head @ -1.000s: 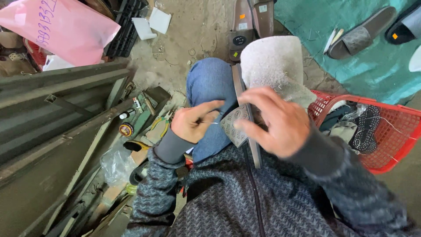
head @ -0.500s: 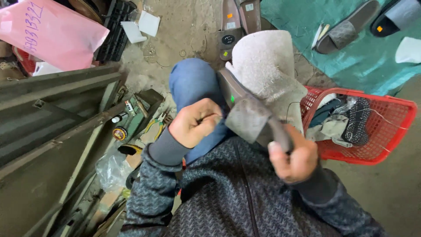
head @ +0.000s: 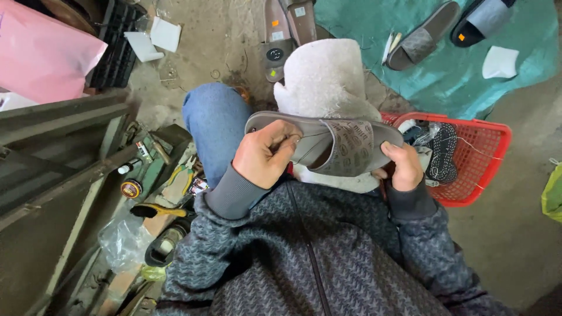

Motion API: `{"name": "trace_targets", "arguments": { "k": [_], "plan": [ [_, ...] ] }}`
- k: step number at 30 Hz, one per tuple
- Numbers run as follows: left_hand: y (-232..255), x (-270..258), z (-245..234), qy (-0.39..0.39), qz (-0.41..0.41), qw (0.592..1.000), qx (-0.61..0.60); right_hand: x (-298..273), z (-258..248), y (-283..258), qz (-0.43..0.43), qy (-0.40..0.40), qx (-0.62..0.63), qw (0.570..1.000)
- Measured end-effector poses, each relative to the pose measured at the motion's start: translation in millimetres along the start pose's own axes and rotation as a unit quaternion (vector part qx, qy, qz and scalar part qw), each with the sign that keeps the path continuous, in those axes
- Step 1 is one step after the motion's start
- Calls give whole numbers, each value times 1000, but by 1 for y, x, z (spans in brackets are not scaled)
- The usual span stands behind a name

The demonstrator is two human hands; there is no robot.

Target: Hand-stitching the upper component of a sandal to its sole using a needle and thread.

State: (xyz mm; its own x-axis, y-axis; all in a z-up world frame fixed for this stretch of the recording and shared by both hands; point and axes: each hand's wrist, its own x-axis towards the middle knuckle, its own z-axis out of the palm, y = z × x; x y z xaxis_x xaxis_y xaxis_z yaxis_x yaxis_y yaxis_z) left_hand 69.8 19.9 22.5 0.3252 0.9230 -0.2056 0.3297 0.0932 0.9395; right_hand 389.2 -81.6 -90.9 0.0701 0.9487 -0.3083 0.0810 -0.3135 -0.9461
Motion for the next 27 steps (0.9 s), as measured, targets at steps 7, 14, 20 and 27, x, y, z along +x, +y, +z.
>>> {"name": "trace_targets", "arguments": {
  "k": [7,14,20,27],
  "plan": [
    [-2,-4,-1,21,-4,1000,3,2,-4,13,8,-15,25,1000],
    [8,-8,-1,68,21,991,117,6,-6,24,15,-12,54,998],
    [24,-9,20,84,80,963,244,11,-5,31,21,-20,70,997],
    [5,12,68,120,161,918,342,9,-10,40,24,-32,91,995]
  ]
}}
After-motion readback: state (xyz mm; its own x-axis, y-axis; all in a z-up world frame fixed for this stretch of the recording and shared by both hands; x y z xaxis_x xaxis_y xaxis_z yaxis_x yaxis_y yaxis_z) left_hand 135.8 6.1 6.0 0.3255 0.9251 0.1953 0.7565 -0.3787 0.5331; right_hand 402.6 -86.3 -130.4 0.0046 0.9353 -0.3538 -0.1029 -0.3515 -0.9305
